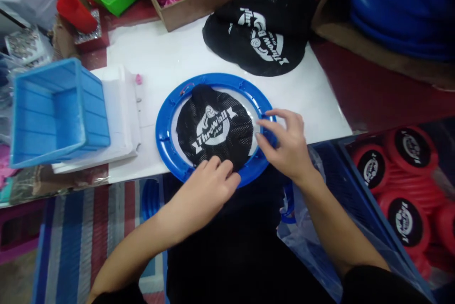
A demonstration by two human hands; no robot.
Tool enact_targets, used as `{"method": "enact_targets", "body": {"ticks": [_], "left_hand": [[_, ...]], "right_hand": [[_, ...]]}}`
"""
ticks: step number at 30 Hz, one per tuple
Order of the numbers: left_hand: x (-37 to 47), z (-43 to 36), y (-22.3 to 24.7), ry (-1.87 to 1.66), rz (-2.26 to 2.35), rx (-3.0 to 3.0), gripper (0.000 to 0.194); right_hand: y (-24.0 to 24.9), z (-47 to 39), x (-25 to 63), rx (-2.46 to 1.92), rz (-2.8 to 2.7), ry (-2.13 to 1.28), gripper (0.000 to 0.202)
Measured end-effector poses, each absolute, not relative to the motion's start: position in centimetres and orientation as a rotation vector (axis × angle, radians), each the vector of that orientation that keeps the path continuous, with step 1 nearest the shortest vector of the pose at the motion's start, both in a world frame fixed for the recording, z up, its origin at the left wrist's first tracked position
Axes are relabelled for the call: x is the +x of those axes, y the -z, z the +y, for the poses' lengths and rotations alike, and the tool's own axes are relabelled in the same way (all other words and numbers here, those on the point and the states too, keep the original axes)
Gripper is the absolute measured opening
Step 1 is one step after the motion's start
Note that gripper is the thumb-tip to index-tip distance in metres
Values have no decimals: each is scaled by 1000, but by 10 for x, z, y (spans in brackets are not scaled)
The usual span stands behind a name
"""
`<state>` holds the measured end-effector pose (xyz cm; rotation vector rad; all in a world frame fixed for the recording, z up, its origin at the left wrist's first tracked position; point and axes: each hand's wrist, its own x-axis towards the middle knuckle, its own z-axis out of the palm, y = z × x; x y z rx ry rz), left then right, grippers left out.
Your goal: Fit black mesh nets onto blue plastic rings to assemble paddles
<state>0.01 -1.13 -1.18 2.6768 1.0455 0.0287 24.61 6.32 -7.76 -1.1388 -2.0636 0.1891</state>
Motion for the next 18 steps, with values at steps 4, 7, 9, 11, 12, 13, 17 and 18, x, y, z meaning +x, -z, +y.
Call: {"method": "enact_targets", "body": {"ticks": [4,7,9,11,12,13,17,18], "left_hand": [[25,-5,-5,-100,772,2559,10],[29,32,-12,-217,675,2419,17],[20,70,-10,-283,855,2467,22],[6,106,-1,-267,1175,2472,22],[-3,121,5,-207,1272,2461,20],[-11,132,12,-141,1333,2458,19],[-37,149,33,-185,1379,2431,17],[-41,149,36,-214,1380,2438,16]], "right_hand": [[80,89,266,-1268,-2029,-313,31],[73,117,272,-1083,-2196,-488,18],[69,138,267,-968,-2292,-573,17],[65,159,255,-873,-2359,-649,18],[65,168,248,-832,-2382,-674,18],[64,178,240,-795,-2402,-685,18],[61,212,213,-694,-2531,-623,21],[59,219,209,-672,-2576,-590,23]]}}
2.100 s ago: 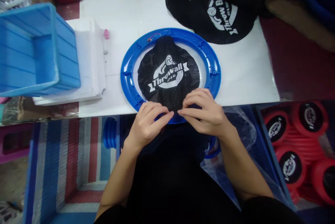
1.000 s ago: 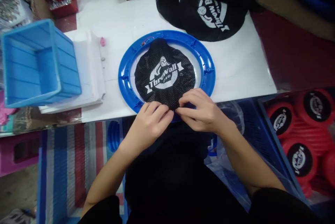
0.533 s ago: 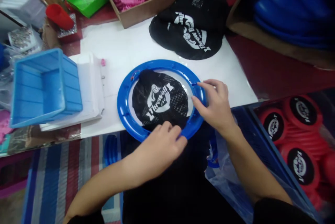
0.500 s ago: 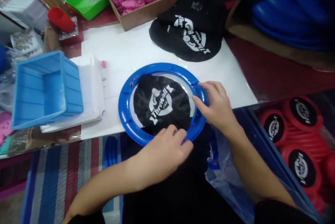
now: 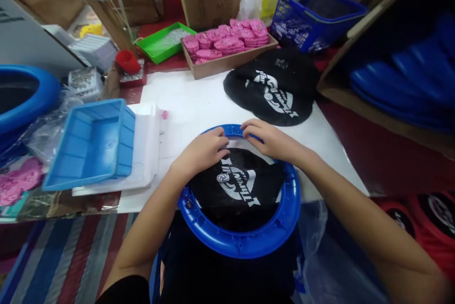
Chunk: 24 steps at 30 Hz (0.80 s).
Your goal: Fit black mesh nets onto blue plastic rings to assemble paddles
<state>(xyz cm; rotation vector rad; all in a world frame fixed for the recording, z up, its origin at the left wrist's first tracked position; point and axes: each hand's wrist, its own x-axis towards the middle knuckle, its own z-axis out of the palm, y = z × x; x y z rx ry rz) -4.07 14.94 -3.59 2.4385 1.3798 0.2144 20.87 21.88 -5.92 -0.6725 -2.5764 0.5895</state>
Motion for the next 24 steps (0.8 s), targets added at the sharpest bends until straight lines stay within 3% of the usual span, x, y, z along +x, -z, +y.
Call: {"method": "enact_targets", "body": {"ticks": [10,18,24], "left_hand": [[-44,144,42,-149,1412,2574,18],[-47,149,41,-690,1516,2219,2],[-50,156,47,-971,1455,2149,8]], "right_hand": [[70,221,192,-558,-2692,-427,20],[56,218,191,-636,-2430,-585,6],[50,212,174,-759,-2227,-680,7]]}}
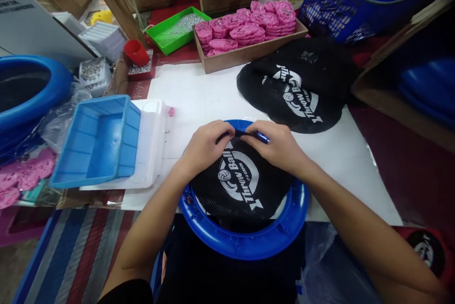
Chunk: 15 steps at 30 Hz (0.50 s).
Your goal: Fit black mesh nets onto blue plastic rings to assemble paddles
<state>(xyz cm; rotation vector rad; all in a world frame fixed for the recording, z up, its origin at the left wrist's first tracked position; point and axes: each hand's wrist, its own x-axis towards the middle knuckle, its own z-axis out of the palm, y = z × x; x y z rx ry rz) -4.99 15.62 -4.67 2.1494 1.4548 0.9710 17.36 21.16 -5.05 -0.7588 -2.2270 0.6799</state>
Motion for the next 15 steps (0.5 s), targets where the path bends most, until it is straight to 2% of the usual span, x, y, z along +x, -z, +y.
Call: {"method": "enact_targets", "body": {"ticks": [2,6,12,15], "left_hand": [[-52,158,51,-980,1460,2223,12],[-54,162,62,-1012,1515,2313,14],[-52,166,73,-1086,1567,2295,14],[-51,166,71,-1032,1602,2246,15]], "right_hand": [[55,210,169,-790,-2228,-640,6],[63,210,167,-825,-2308,-502,22],[62,215,168,-860,-2378,-434,23],[52,219,164,-930,-2582,-344,28]]}}
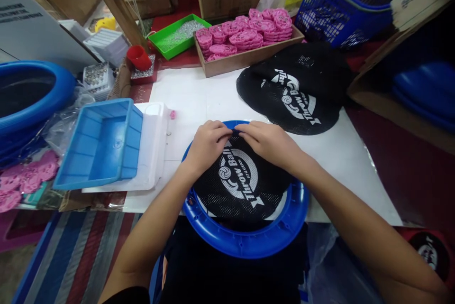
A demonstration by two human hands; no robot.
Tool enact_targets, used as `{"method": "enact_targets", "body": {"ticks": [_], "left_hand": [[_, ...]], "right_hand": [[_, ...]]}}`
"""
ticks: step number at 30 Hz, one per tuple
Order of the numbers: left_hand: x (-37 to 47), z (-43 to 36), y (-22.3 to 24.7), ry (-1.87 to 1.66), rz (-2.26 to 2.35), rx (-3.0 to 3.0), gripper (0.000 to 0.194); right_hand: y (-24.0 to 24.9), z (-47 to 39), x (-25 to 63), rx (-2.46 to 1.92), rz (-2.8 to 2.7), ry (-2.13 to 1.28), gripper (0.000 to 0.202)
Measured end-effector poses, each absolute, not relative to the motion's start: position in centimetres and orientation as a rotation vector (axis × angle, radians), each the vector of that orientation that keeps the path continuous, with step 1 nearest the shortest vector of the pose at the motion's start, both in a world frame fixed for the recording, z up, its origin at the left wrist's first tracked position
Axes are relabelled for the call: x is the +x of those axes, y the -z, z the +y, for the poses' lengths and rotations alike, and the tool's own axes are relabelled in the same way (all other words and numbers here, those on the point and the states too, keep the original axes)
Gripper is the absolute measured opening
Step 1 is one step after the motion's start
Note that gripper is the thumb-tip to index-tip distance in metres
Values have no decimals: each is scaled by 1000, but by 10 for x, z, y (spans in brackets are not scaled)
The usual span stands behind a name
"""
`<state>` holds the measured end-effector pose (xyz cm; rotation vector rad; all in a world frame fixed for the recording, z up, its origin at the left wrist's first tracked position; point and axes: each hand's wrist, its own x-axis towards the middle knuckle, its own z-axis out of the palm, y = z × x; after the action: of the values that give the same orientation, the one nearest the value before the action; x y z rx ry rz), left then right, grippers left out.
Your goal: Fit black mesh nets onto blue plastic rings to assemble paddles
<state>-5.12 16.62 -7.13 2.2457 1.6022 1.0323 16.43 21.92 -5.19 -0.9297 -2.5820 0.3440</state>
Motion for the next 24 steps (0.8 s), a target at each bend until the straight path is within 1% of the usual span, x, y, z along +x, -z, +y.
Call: {"method": "enact_targets", "body": {"ticks": [4,9,15,21,24], "left_hand": [[-51,166,67,-991,1620,2157,18],[-49,166,66,-993,1639,2124,14],[-49,165,67,-1056,1652,2110,15],[-49,166,69,-983,1685,2177,17],[-49,166,70,-960,1702,2200,19]], "right_hand": [[45,223,159,-969,-2786,-192,30],[64,221,164,-916,-2650,-78,36],[72,219,166,-910,-2598,-30,39],[69,217,163,-974,-2627,14,41],[68,217,161,-1004,-2616,-35,40]]}}
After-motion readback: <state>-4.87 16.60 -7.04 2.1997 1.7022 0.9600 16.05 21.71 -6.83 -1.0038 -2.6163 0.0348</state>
